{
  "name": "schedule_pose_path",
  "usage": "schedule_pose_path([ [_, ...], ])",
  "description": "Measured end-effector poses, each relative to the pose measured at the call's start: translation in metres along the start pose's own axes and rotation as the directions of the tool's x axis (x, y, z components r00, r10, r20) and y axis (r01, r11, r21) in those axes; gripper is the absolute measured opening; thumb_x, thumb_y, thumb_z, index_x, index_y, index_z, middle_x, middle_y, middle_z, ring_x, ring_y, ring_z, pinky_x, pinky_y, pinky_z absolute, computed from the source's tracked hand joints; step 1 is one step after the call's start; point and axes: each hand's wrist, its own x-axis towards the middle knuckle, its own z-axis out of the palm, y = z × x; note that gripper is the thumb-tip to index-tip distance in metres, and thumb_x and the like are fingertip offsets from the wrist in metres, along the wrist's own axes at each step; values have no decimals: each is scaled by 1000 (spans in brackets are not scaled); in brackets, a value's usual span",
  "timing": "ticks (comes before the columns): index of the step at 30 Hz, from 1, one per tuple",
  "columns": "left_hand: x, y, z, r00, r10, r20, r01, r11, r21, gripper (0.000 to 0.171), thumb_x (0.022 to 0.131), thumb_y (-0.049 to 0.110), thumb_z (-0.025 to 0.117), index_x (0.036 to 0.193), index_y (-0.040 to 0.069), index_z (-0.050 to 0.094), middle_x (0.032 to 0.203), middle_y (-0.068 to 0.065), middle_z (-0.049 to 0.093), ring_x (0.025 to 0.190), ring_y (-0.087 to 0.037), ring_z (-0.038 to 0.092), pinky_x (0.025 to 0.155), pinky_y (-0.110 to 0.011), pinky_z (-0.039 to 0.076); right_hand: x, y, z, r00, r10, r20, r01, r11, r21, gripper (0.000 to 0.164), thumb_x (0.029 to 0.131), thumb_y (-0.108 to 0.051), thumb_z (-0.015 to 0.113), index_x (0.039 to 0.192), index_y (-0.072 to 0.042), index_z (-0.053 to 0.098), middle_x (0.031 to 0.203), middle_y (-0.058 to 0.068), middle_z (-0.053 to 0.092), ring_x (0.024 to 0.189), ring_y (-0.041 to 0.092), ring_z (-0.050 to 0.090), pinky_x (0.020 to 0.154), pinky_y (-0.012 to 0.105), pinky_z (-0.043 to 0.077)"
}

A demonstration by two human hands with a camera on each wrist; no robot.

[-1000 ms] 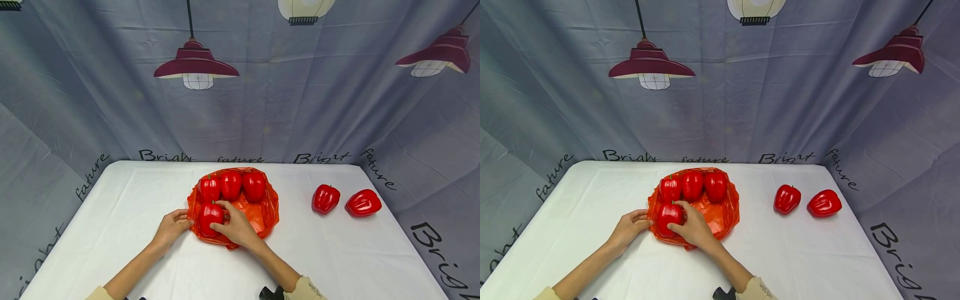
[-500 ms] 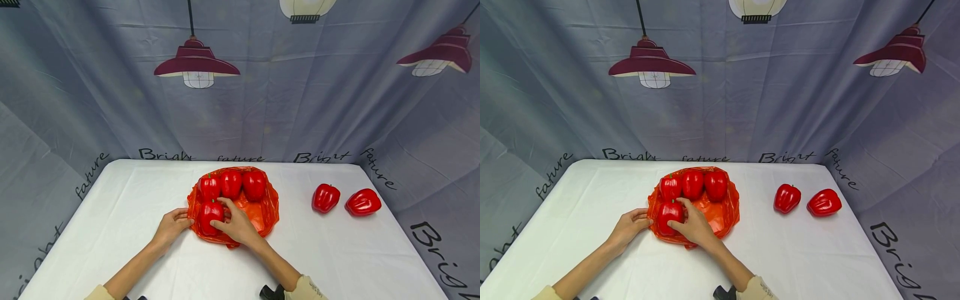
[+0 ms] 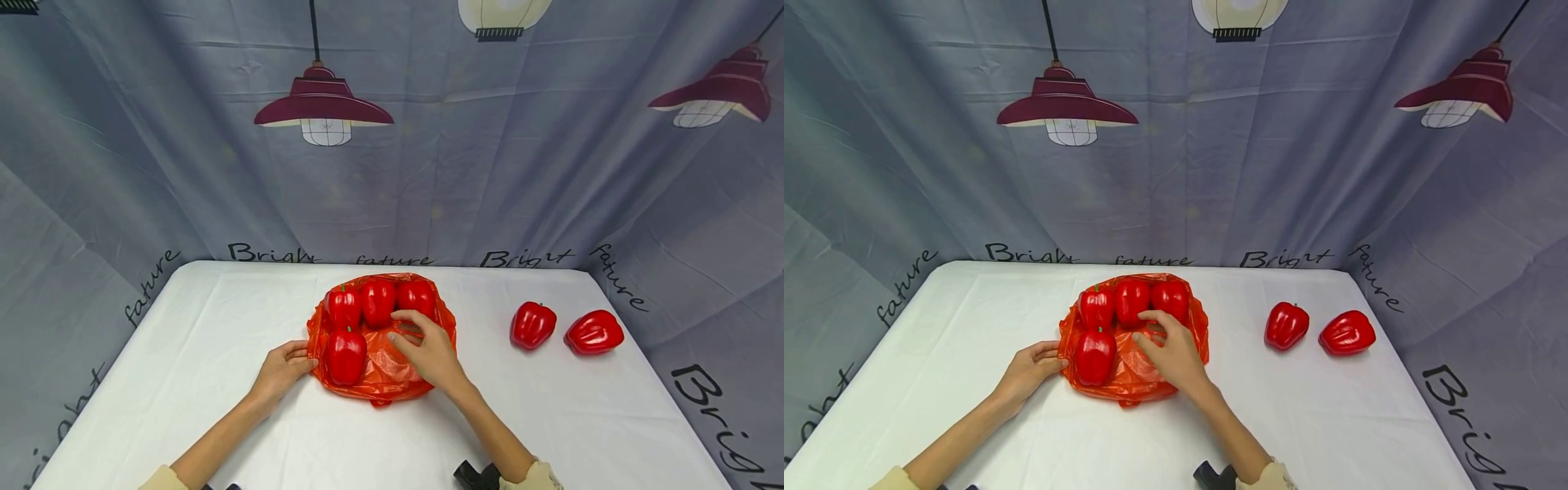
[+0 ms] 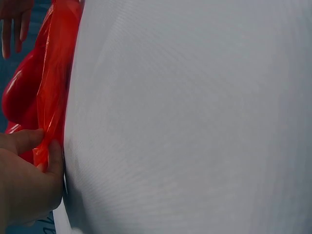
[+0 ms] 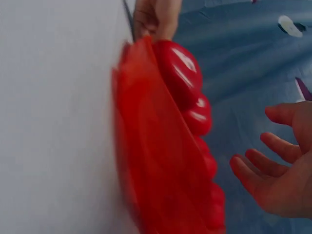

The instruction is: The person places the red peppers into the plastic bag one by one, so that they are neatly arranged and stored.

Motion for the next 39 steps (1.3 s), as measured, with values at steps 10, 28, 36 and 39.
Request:
schedule_pose_path([
  [10, -1, 1, 0, 1000, 5, 4, -5, 1000, 2, 46, 89, -2, 68, 131, -13, 53, 111, -19, 64, 91, -18, 63, 77, -24, 55, -12, 4, -75, 987, -15, -159, -1, 995, -101, 32, 95, -14, 70, 126, -6, 65, 127, 13, 64, 117, 31, 61, 94, 40, 52],
  [28, -1, -1, -1, 1000, 1, 8, -1, 1000, -8, 44, 89, -3, 68, 131, -12, 54, 111, -18, 64, 93, -18, 62, 77, -21, 53, -33, 47, -167, 874, 89, -479, -241, 933, -266, 52, 98, -19, 64, 146, -6, 49, 149, 21, 43, 137, 42, 38, 105, 60, 37],
  [36, -1, 1, -2, 1000, 4, 11, -4, 1000, -12, 46, 89, -2, 68, 132, -11, 53, 112, -19, 63, 95, -20, 61, 77, -20, 53, -32, 69, -181, 859, 202, -470, -376, 873, -311, 62, 98, -19, 63, 153, -6, 38, 155, 25, 34, 137, 50, 32, 104, 65, 35],
  [39, -1, 1, -2, 1000, 1, 10, -1, 1000, -15, 46, 90, -2, 67, 132, -11, 53, 112, -19, 63, 96, -20, 61, 77, -20, 53, -30, 75, -182, 867, 230, -441, -384, 874, -299, 66, 98, -19, 64, 154, -4, 34, 155, 26, 31, 138, 49, 31, 106, 62, 35],
])
